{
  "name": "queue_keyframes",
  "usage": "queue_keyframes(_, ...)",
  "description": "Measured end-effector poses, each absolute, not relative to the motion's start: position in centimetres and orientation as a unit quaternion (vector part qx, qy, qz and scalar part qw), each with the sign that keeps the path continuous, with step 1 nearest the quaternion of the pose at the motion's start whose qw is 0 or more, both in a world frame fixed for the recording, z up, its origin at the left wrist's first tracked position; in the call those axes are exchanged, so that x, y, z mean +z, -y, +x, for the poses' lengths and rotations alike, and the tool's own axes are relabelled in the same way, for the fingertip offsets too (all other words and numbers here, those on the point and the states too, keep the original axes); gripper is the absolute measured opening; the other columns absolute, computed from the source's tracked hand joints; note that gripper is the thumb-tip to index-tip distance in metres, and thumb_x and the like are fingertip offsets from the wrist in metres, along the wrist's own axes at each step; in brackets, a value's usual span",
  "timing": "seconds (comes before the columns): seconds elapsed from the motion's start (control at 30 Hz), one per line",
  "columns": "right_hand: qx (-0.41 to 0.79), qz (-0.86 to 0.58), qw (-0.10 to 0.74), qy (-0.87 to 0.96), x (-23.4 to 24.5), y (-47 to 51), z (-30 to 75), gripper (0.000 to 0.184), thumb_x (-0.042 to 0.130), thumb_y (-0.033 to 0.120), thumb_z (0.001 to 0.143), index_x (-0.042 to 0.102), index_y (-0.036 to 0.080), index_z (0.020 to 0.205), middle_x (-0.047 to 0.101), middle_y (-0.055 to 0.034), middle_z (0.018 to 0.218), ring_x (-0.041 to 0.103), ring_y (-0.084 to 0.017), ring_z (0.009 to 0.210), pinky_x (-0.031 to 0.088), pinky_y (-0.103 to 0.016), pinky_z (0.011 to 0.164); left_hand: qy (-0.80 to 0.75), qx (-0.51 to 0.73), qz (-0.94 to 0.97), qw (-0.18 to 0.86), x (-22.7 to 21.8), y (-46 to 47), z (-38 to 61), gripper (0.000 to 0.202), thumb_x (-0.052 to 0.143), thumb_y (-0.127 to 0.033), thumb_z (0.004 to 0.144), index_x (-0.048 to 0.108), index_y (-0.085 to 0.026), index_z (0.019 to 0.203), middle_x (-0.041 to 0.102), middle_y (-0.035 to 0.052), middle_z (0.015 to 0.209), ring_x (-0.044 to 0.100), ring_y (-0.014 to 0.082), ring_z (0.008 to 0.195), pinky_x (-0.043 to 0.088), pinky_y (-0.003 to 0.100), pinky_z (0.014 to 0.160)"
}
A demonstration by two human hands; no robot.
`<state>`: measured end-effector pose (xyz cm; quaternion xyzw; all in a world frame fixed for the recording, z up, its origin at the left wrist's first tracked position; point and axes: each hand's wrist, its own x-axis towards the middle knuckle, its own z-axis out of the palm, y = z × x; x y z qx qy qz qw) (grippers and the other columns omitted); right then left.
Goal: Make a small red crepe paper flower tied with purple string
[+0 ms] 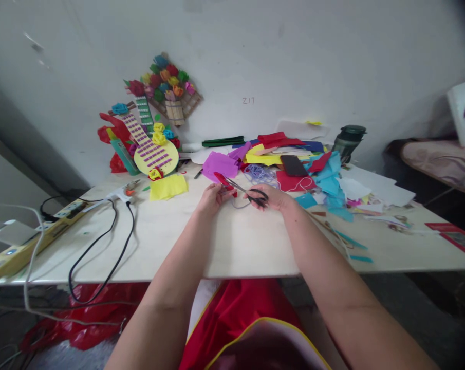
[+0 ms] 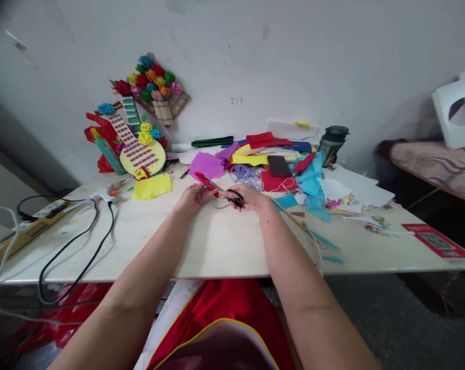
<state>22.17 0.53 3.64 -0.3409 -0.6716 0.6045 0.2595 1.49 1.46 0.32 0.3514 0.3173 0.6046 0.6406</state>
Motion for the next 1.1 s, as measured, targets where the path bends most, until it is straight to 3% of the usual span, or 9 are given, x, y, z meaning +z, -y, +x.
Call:
queue_keyframes(0.27,0.591,-0.352,0.204,0.696,2.4,-1.5,23.0,0.034,0.058,0.043,0.076,0.061,0.01,0.085,0.057,-0.0002,0.049,0.046,-0.007,0.035,0.033,-0.017,0.031,-0.31,0.61,0.349,0.64,0.4,-1.6,1.5,0.009,0.049,-0.011,0.077,0.056,-0.006,0.081,0.066,0.0154,0.08,0.066,0.0199,0.076,0.054,0.028,0.068)
queue_keyframes(0.57,0.59,-0.373,0.217,0.682,3.0,-0.7,22.0,0.031,0.059,0.04,0.076,0.058,0.01,0.084,0.056,0.0006,0.047,0.046,-0.007,0.034,0.035,-0.018,0.033,-0.307,0.593,0.339,0.663,0.6,-1.3,1.7,0.012,0.046,-0.009,0.079,0.057,-0.005,0.083,0.066,0.0151,0.082,0.066,0.0185,0.075,0.054,0.027,0.069)
queue_keyframes(1.1,0.577,-0.386,0.245,0.677,2.8,-0.5,21.0,0.034,0.06,0.047,0.074,0.056,0.013,0.081,0.057,0.0011,0.05,0.045,-0.006,0.034,0.026,-0.017,0.03,-0.347,0.561,0.362,0.659,0.7,-1.1,2.2,0.01,0.047,-0.005,0.077,0.055,-0.007,0.082,0.065,0.0122,0.081,0.065,0.0169,0.075,0.053,0.028,0.075)
